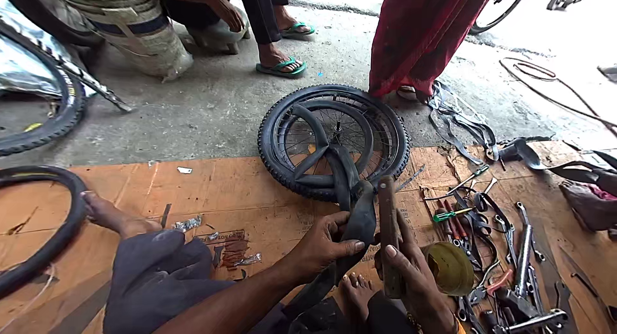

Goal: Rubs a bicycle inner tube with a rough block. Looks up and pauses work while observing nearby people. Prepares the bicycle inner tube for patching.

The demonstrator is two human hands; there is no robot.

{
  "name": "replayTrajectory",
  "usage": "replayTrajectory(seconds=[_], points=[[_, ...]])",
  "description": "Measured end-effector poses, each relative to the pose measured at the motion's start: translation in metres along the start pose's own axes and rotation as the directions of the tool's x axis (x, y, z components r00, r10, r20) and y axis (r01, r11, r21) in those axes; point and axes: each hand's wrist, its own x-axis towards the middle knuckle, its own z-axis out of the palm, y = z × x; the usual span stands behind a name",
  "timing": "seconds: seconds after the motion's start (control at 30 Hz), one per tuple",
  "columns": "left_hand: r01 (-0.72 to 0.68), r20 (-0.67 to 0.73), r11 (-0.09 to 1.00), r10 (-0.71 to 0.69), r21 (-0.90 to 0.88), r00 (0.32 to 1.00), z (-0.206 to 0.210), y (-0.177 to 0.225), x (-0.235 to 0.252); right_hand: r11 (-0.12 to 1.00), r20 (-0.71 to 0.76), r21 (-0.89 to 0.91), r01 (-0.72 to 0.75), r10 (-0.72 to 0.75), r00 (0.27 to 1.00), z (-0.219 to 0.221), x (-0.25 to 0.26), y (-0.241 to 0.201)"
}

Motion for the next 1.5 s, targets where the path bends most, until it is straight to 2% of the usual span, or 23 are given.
replayTrajectory(seconds=[0.17, 0.37, 0.47, 0.57, 0.63, 0.73, 0.8, 0.87, 0.93, 1.03, 1.13, 1.2, 1.27, 1.3, 1.37, 1.4, 1.43, 1.5], points=[[0.08, 0.085, 0.995, -0.084, 0.056, 0.993, 0.002, -0.008, -0.005, 0.989, 0.081, 0.137, -0.063, 0.052, 0.995, 0.005, 0.0, 0.009], [0.126, 0.01, 0.955, -0.134, 0.269, 0.991, 0.002, -0.006, -0.004, 0.995, 0.085, 0.065, -0.074, 0.069, 0.994, 0.005, 0.001, 0.007], [0.132, 0.011, 0.942, -0.143, 0.31, 0.99, -0.001, -0.004, -0.003, 0.995, 0.047, 0.034, -0.092, 0.09, 0.995, 0.007, 0.006, 0.002], [0.114, 0.018, 0.938, -0.127, 0.328, 0.992, -0.003, 0.001, -0.003, 0.989, -0.062, -0.137, -0.064, 0.056, 0.997, 0.009, 0.008, -0.006], [0.091, -0.002, 0.949, -0.095, 0.303, 0.995, -0.004, 0.005, -0.004, 0.924, -0.133, -0.381, 0.022, -0.079, 0.988, 0.01, 0.003, -0.012], [0.027, -0.064, 0.974, -0.013, 0.226, 0.998, -0.007, 0.011, -0.006, 0.736, -0.001, -0.627, 0.256, -0.33, 0.944, 0.007, -0.015, -0.02], [-0.038, -0.093, 0.959, 0.066, 0.282, 0.993, -0.007, 0.009, -0.006, 0.669, 0.091, -0.662, 0.337, -0.375, 0.923, 0.004, -0.023, -0.018], [-0.137, -0.048, 0.9, 0.172, 0.414, 0.984, 0.001, -0.003, -0.003, 0.684, 0.045, -0.654, 0.324, -0.392, 0.919, 0.007, -0.018, -0.017], [-0.248, 0.052, 0.834, 0.256, 0.493, 0.965, 0.011, -0.018, 0.001, 0.729, -0.089, -0.629, 0.268, -0.41, 0.908, 0.014, 0.0, -0.028], [-0.334, 0.108, 0.798, 0.325, 0.502, 0.94, 0.014, -0.02, 0.005, 0.822, -0.211, -0.496, 0.28, -0.426, 0.88, 0.027, 0.027, -0.047], [-0.289, 0.0, 0.878, 0.312, 0.382, 0.95, 0.011, -0.011, 0.008, 0.811, -0.173, -0.483, 0.33, -0.459, 0.872, 0.029, 0.024, -0.049], [-0.191, -0.101, 0.935, 0.23, 0.298, 0.968, 0.004, -0.005, 0.004, 0.76, -0.058, -0.547, 0.35, -0.452, 0.89, 0.021, 0.001, -0.038], [-0.202, -0.094, 0.913, 0.25, 0.355, 0.964, 0.0, -0.007, 0.001, 0.719, 0.064, -0.577, 0.388, -0.433, 0.899, 0.011, -0.01, -0.022], [-0.234, -0.045, 0.885, 0.274, 0.402, 0.961, 0.002, -0.012, 0.001, 0.727, 0.05, -0.578, 0.371, -0.422, 0.905, 0.009, -0.008, -0.019], [-0.296, 0.064, 0.817, 0.305, 0.494, 0.95, 0.011, -0.027, 0.002, 0.795, -0.126, -0.547, 0.262, -0.388, 0.913, 0.014, 0.006, -0.03], [-0.333, 0.115, 0.784, 0.323, 0.525, 0.94, 0.014, -0.029, 0.004, 0.859, -0.233, -0.462, 0.221, -0.358, 0.904, 0.019, 0.018, -0.04], [-0.358, 0.148, 0.767, 0.332, 0.532, 0.932, 0.017, -0.027, 0.006, 0.896, -0.304, -0.381, 0.229, -0.355, 0.884, 0.023, 0.029, -0.05], [-0.337, 0.142, 0.801, 0.309, 0.494, 0.941, 0.019, -0.016, 0.008, 0.891, -0.33, -0.351, 0.288, -0.405, 0.853, 0.027, 0.035, -0.057]])
